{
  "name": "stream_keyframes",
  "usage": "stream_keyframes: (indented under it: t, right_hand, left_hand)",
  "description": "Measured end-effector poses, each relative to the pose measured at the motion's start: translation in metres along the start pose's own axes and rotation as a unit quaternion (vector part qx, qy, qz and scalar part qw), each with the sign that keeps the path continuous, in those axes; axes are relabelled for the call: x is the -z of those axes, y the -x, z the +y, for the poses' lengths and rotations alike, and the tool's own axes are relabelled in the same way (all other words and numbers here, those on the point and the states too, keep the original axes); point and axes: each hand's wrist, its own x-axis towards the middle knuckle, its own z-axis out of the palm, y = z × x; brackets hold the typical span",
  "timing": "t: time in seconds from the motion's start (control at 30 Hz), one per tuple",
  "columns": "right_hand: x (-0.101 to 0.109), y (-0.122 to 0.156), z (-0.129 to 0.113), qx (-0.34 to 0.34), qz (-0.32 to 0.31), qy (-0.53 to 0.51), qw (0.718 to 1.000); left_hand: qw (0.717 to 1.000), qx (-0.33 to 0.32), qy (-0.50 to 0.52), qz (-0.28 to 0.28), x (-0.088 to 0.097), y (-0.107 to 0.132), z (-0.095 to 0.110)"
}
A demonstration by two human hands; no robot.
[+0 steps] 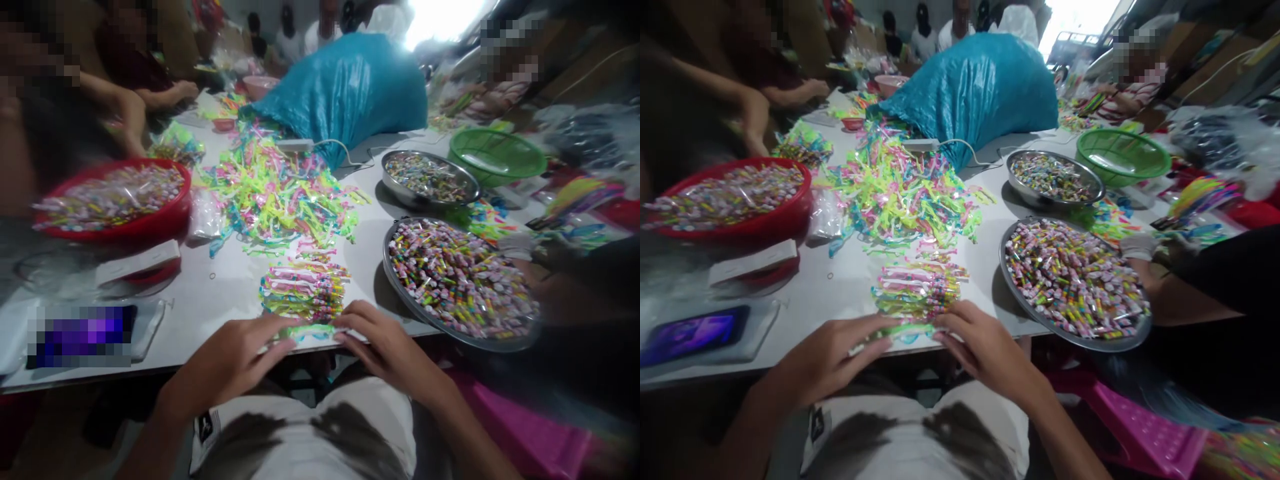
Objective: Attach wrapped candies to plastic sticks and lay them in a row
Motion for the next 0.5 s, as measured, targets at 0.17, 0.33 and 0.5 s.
stream_keyframes:
  t: [0.17,0.33,0.5]
  right_hand:
    - [-0.006,-0.024,0.053,-0.007,0.145,0.015,0.989]
    - [-0.031,-0.059,0.076,-0.006,0.196,0.048,0.979]
    - [-0.035,-0.07,0.082,0.049,0.246,0.145,0.957]
  left_hand:
    - [0.959,0.139,0.066,0.24,0.043,-0.007,-0.064]
    - [0.966,0.12,-0.016,0.228,0.043,-0.073,-0.132]
    - [0.972,0.016,-0.116,0.201,0.027,-0.143,-0.153]
